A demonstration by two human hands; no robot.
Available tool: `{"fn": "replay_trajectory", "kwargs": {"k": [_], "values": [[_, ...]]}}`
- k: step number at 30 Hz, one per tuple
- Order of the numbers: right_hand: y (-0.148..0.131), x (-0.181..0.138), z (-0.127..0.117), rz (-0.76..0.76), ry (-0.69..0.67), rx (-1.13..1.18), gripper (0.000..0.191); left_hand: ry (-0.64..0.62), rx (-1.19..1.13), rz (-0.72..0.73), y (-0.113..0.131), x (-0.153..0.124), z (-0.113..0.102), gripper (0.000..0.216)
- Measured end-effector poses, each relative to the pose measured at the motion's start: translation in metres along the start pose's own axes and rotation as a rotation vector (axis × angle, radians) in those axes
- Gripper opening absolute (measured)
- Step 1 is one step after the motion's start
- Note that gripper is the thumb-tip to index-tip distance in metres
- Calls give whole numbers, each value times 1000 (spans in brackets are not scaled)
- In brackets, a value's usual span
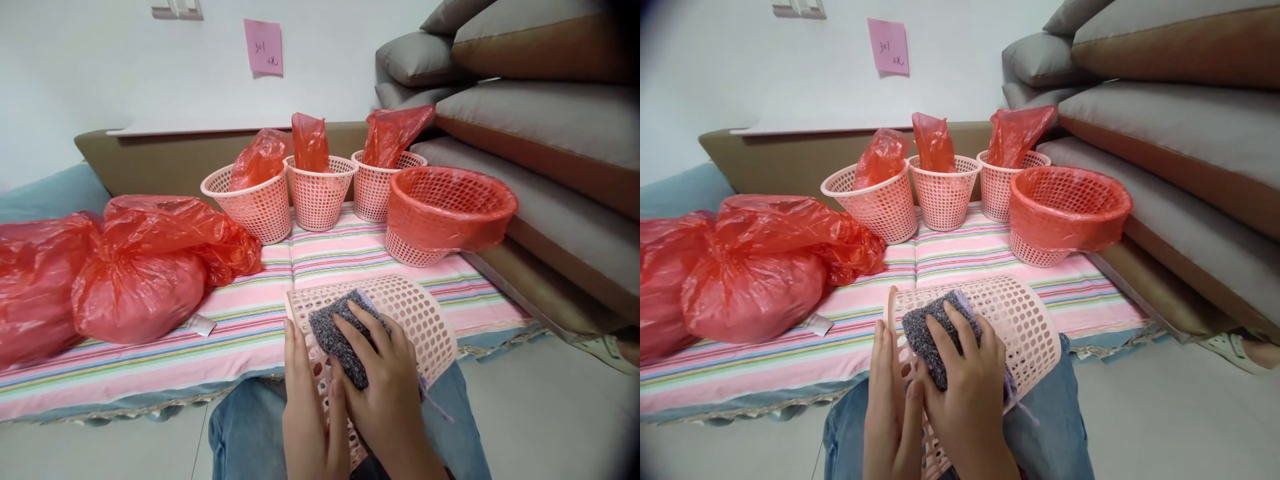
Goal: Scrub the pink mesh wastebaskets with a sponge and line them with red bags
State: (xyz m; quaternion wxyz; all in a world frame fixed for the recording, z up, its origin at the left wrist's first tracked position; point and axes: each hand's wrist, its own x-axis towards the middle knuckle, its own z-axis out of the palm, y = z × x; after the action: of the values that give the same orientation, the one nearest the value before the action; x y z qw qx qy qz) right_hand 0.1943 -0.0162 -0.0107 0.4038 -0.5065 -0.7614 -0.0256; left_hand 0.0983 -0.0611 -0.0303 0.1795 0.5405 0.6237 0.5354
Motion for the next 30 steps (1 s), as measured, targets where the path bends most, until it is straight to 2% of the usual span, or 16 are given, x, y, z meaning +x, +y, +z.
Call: {"fn": "replay_trajectory", "kwargs": {"k": [9, 14, 20, 26, 30], "values": [[4, -4, 1, 14, 7, 28, 42, 75, -3, 22, -4, -2, 5, 61], [2, -7, 3, 18, 16, 29, 45, 96, 65, 148, -16, -2, 8, 63], [3, -9, 1, 28, -3, 37, 46, 153, 255, 290, -23, -1, 6, 71], [1, -11, 1, 32, 14, 17, 45, 155, 331, 452, -34, 2, 4, 70], [2, -12, 0, 25, 9, 17, 43, 161, 304, 426, -24, -4, 7, 71]]}}
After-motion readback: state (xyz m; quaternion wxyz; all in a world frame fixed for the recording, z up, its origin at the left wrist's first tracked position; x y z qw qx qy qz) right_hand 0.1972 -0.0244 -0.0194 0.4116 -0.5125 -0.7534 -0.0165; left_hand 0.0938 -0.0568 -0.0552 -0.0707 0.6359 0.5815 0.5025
